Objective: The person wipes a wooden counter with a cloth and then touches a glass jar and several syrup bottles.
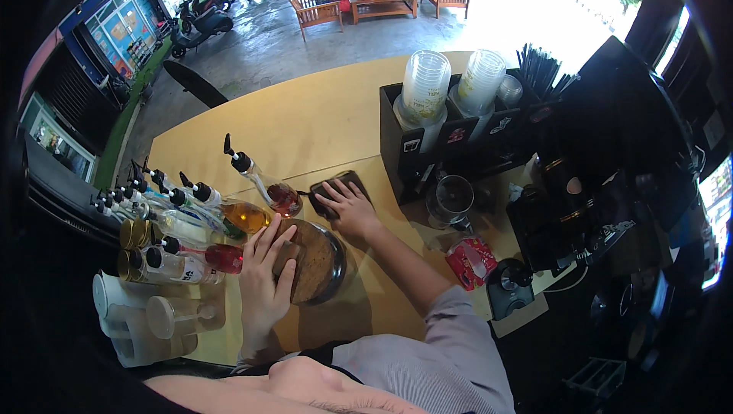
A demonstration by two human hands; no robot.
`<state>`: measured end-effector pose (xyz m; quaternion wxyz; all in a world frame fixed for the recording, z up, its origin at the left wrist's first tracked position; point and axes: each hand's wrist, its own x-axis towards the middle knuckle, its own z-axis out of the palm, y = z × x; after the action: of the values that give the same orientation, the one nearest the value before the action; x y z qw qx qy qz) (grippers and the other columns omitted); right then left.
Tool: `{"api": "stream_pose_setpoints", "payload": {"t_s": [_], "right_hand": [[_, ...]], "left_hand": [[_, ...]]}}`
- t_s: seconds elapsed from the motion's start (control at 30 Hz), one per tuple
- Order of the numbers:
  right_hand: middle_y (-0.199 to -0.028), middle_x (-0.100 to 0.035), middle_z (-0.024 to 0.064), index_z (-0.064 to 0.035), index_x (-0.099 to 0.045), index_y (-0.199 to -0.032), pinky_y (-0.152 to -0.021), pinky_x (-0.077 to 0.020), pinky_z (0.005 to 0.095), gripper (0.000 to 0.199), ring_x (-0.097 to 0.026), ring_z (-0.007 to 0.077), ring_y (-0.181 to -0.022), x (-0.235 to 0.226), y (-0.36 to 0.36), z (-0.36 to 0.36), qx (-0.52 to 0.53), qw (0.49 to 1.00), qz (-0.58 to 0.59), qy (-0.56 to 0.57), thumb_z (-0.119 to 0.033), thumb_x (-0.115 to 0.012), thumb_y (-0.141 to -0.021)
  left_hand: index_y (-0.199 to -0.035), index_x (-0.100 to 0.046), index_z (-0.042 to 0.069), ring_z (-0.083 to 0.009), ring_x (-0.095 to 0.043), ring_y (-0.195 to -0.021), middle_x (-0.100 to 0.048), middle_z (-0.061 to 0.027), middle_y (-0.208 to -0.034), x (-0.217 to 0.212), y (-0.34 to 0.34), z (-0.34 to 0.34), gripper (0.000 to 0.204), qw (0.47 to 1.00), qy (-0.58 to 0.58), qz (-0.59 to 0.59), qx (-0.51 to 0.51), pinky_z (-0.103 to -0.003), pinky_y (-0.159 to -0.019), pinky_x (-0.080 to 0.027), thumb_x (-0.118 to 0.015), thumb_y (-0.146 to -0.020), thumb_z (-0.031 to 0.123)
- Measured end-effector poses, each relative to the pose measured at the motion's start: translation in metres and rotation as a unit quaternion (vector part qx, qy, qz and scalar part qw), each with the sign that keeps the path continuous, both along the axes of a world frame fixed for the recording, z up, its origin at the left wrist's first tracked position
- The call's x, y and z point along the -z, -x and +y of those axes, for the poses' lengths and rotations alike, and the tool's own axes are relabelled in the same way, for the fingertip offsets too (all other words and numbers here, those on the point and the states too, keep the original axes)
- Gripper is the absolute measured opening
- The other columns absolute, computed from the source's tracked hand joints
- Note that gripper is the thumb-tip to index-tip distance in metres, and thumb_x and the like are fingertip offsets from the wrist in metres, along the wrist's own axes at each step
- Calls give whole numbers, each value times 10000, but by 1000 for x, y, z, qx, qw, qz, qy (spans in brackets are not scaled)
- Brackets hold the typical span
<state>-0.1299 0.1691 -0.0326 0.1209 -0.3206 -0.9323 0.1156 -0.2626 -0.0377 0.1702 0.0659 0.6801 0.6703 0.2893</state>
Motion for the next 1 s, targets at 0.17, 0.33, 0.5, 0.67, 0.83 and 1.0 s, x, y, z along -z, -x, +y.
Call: {"api": "stream_pose_setpoints", "payload": {"t_s": [0.17, 0.33, 0.5, 0.67, 0.83, 1.0], "right_hand": [[-1638, -264, 47, -245, -355, -1544, -1240, -137, 452, 737, -222, 249, -1512, -18, -18, 6, 111, 994, 4, 4, -291, -653, -872], [-1611, -322, 73, -212, -426, -1507, -1228, -164, 470, 616, -251, 276, -1498, -8, 16, 68, 215, 975, 52, -32, -320, -589, -923], [-1589, -377, 31, -246, -500, -1462, -1231, -171, 442, 559, -300, 257, -1482, -3, 44, 45, 53, 996, 56, -48, -361, -584, -921], [-1586, -379, 43, -254, -464, -1484, -1230, -172, 440, 603, -303, 236, -1482, -13, 33, 52, 93, 992, 76, -24, -308, -614, -902], [-1620, -304, 63, -224, -396, -1522, -1233, -154, 468, 668, -221, 267, -1509, -4, 5, 55, 218, 975, 43, -23, -309, -618, -897], [-1657, -193, 77, -223, -259, -1579, -1237, -140, 481, 808, -172, 290, -1523, -1, -29, -1, 185, 982, -47, 3, -337, -660, -887]], "left_hand": [[-1373, -584, 174, -401, -439, -1313, -468, -88, -1507, -4, 0, -2, 458, 1000, -11, 11, -2, -478, -1096, -379, -577, -920, 240], [-1381, -576, 179, -399, -440, -1310, -466, -77, -1510, -2, -5, 3, 453, 1000, -16, 19, 4, -475, -1094, -383, -558, -936, 265], [-1390, -567, 184, -393, -447, -1302, -464, -68, -1514, 3, -1, -1, 451, 1000, -13, 22, -6, -466, -1092, -389, -543, -949, 277], [-1404, -555, 186, -379, -455, -1298, -453, -56, -1527, -4, -4, -4, 456, 1000, 1, 19, -17, -457, -1094, -386, -534, -961, 292], [-1388, -579, 184, -374, -464, -1286, -470, -52, -1518, 5, -7, 2, 438, 999, -31, 7, -6, -451, -1104, -369, -536, -964, 289], [-1346, -629, 170, -372, -466, -1274, -516, -57, -1480, 12, -8, -2, 405, 998, -56, -18, -38, -441, -1112, -350, -543, -966, 277]]}}
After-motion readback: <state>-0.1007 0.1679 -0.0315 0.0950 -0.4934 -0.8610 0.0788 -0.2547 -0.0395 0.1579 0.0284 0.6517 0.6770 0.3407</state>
